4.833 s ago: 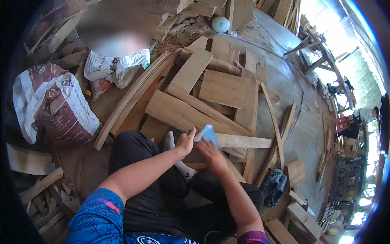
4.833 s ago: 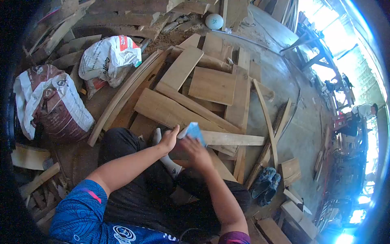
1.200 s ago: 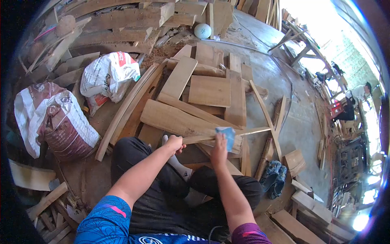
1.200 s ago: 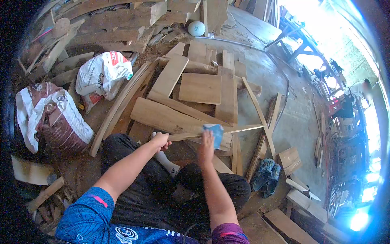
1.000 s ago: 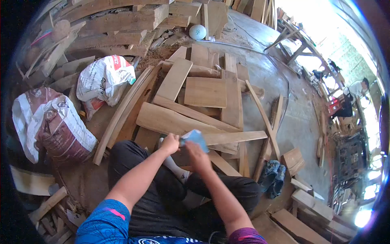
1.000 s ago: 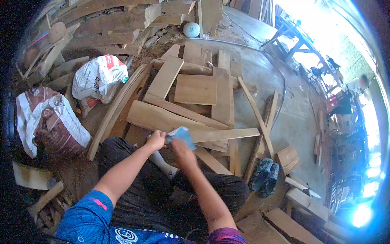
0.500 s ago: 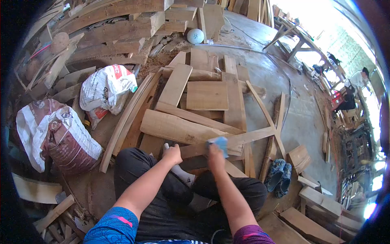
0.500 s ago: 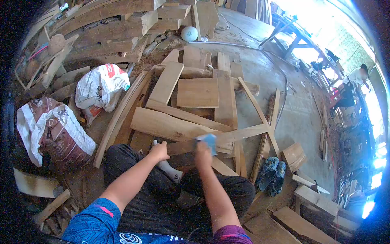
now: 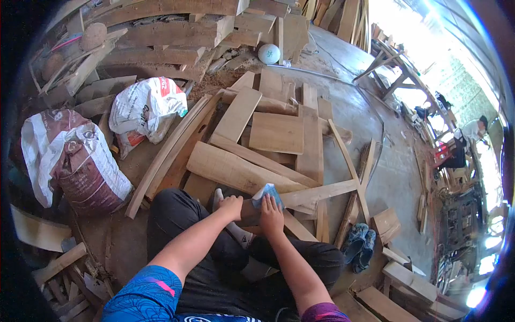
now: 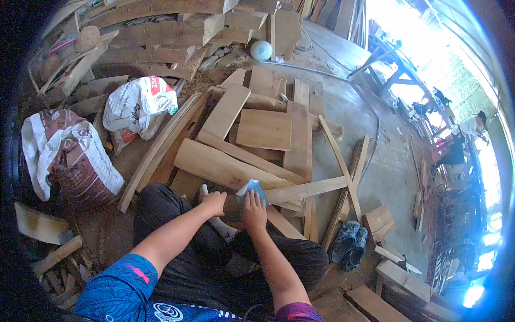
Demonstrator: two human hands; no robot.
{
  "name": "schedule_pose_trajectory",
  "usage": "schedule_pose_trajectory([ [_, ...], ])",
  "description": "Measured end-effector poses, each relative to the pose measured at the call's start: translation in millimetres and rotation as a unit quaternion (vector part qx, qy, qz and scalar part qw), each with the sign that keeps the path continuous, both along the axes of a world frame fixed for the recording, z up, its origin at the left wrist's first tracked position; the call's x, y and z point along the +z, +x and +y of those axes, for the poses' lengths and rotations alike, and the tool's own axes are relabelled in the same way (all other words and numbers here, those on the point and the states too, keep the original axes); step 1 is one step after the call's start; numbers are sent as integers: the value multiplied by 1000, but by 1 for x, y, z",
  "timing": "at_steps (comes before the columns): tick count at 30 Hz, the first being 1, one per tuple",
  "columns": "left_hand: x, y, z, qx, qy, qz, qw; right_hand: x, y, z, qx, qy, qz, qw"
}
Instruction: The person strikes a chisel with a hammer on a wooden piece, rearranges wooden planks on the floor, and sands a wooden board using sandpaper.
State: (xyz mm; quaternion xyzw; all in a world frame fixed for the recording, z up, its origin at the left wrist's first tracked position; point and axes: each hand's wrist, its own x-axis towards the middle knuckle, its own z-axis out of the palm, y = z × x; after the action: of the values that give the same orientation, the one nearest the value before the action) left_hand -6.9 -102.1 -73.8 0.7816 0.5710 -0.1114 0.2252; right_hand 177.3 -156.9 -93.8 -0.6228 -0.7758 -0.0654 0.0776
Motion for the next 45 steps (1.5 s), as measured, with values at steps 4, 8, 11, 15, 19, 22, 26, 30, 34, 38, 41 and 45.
schedule_pose_trajectory([
  [4,72,-11,-2,-40,-42,-74,996,44,-7,-6,74,53,143,986],
  [8,138,-32,-17,-75,5,-56,996,78,19,10,15,-25,264,964],
  [11,157,-55,-40,-89,34,-58,994,78,-1,-2,-23,-18,273,962],
  [15,211,-110,-79,-41,43,-26,998,109,-56,-39,140,37,353,924],
  [19,227,-177,-110,24,-2,-29,999,71,-52,-34,228,43,297,926],
  [22,226,-205,-143,16,14,-43,999,59,-29,-16,70,31,289,954],
  [26,241,-222,-184,104,-121,12,987,67,-32,-23,-33,-38,309,950],
  [30,261,-195,-209,49,-182,230,955,112,-79,-64,236,-165,295,911],
  [34,250,-121,-203,-69,81,94,990,124,-89,-63,299,-198,270,893],
  [38,182,-55,-177,-83,144,17,986,101,-52,-47,258,-227,283,895],
  [41,149,-46,-159,-53,149,38,987,67,6,-31,102,-150,260,949],
  [45,164,-70,-145,-91,171,3,981,41,52,-8,-217,-56,253,941],
])
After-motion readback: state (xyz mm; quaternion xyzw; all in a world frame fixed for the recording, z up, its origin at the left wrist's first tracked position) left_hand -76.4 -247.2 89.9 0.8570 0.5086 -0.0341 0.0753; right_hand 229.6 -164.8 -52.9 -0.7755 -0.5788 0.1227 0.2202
